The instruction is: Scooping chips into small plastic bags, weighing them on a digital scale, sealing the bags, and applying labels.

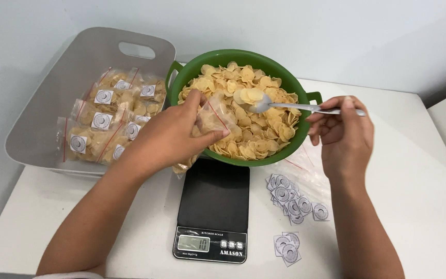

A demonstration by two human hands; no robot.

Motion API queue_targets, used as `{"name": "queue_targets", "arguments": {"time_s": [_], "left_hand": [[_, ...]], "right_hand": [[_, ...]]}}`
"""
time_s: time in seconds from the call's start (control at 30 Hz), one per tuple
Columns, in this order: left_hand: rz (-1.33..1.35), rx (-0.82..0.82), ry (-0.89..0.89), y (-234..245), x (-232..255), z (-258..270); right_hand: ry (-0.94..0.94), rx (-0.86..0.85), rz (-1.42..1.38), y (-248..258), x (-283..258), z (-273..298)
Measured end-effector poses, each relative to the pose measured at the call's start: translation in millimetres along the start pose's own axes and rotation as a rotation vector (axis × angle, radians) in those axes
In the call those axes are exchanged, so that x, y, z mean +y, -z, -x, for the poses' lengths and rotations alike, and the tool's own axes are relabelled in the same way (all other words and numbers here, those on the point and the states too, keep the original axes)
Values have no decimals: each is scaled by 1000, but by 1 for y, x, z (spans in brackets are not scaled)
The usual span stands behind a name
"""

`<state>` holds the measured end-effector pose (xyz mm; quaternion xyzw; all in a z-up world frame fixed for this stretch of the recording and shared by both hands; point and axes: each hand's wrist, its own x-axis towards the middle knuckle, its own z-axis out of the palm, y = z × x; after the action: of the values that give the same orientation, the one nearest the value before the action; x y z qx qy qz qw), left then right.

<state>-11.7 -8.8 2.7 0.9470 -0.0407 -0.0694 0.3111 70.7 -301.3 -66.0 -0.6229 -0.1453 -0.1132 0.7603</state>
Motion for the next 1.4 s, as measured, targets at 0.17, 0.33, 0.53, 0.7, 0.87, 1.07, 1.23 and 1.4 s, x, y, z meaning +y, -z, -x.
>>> {"name": "queue_targets", "arguments": {"time_s": [0.17,0.33,0.53,0.7,0.87,1.07,1.23,1.4], "left_hand": [[-18,15,-18,-6,-2,-2],[-2,15,-39,-8,-1,-1],[38,13,-59,-6,0,3],[159,95,-104,-7,-2,5],[280,191,-84,-16,2,14],[342,290,-122,-36,2,22],[533,403,-167,-60,3,26],[1038,216,-217,-87,11,52]], "right_hand": [[23,-47,-8,-12,-13,17],[25,-146,36,-30,-21,34],[148,-137,171,-30,-30,38],[263,-134,338,-24,-18,30],[195,-265,809,-52,-13,53],[347,-341,1205,-56,-24,74],[682,-210,1136,-50,-9,110],[429,-487,647,-77,-4,139]]}}
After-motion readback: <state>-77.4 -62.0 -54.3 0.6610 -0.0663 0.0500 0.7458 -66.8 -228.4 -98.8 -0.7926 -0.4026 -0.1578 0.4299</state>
